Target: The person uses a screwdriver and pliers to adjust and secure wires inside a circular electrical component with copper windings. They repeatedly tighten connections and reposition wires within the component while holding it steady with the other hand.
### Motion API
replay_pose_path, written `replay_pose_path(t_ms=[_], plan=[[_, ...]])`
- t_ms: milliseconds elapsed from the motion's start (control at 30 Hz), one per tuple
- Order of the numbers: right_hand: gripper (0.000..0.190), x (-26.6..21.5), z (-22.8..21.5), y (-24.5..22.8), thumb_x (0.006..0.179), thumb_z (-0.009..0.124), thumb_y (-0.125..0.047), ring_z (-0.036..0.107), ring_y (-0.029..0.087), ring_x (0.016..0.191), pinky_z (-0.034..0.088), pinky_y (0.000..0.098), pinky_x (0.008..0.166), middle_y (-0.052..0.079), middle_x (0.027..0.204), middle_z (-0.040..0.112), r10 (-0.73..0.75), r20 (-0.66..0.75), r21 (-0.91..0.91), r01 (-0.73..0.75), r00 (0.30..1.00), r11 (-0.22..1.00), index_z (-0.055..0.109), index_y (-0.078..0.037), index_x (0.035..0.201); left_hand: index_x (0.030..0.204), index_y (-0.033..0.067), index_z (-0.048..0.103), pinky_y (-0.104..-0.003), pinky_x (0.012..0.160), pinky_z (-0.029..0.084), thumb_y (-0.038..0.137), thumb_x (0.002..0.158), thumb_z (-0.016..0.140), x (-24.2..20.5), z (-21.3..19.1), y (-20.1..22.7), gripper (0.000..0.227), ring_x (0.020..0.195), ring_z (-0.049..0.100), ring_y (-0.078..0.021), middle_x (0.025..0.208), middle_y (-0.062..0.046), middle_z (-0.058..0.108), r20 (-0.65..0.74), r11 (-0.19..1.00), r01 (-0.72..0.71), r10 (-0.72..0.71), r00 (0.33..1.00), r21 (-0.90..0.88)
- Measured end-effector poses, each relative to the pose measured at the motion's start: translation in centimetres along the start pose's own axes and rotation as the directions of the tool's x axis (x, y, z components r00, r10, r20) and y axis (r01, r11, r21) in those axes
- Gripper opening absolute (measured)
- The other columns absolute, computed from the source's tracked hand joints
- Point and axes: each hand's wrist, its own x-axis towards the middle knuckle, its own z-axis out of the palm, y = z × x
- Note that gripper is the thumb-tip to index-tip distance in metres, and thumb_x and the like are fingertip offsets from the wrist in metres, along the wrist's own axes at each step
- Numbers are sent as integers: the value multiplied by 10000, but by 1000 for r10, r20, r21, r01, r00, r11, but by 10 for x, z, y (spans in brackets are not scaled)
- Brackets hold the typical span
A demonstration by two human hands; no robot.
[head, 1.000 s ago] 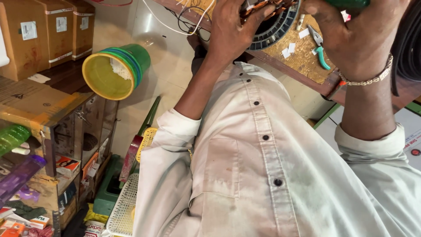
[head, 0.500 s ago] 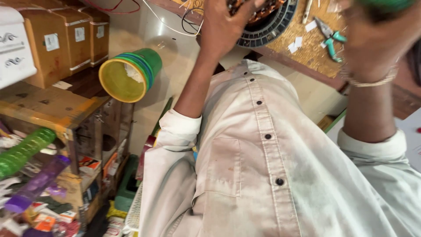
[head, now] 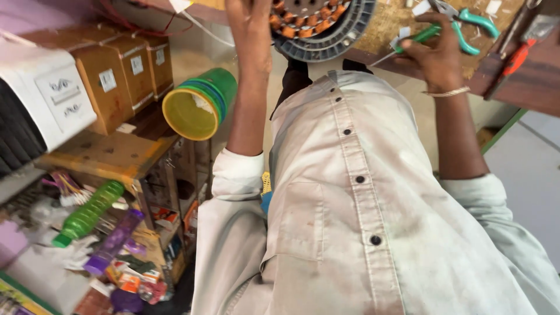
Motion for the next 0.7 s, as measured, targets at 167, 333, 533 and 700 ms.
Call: replay_pose_path(t_ms=[167, 333, 533, 700], plan=[[387, 27, 25, 24, 1094, 759, -6, 719, 302, 1111, 657, 415, 878, 182, 1290, 614, -408, 136, -202, 428, 903, 881, 489, -12, 1371, 1465, -45, 531, -358, 1259, 322, 258, 1030, 751, -4, 4, 19, 574, 1433, 495, -248, 1506, -146, 552, 66, 928, -291, 283, 957, 232], [357, 28, 36, -1, 1087, 605, -146, 765, 193, 809, 657, 310, 672, 118, 1059, 735, -142, 9, 39, 142, 990, 989, 412, -47, 1370, 1506, -13, 554, -455, 1218, 438, 376, 1026, 760, -4, 3, 38, 651, 1363, 633, -290, 1531, -198, 605, 154, 909, -323, 291, 944, 263], [176, -10, -9, -4, 1173, 597, -101, 765, 201, 875, 648, 311, 738, 174, 1052, 745, -379, -34, -254, 358, 925, 898, 628, 39, 1274, 1510, 1, 544, -490, 1078, 581, 385, 1008, 786, 0, 4, 35, 678, 1201, 740, -287, 1430, -226, 674, 127, 942, -296, 277, 952, 159], [157, -32, -73, 37, 1145, 595, -41, 742, 186, 735, 612, 305, 653, 135, 928, 747, -344, -384, -243, 266, 857, 933, 664, 69, 1057, 1539, -19, 494, -492, 1108, 571, 349, 1051, 759, -1, 3, 35, 667, 1257, 706, -293, 1445, -232, 631, 141, 938, -317, 299, 944, 137]])
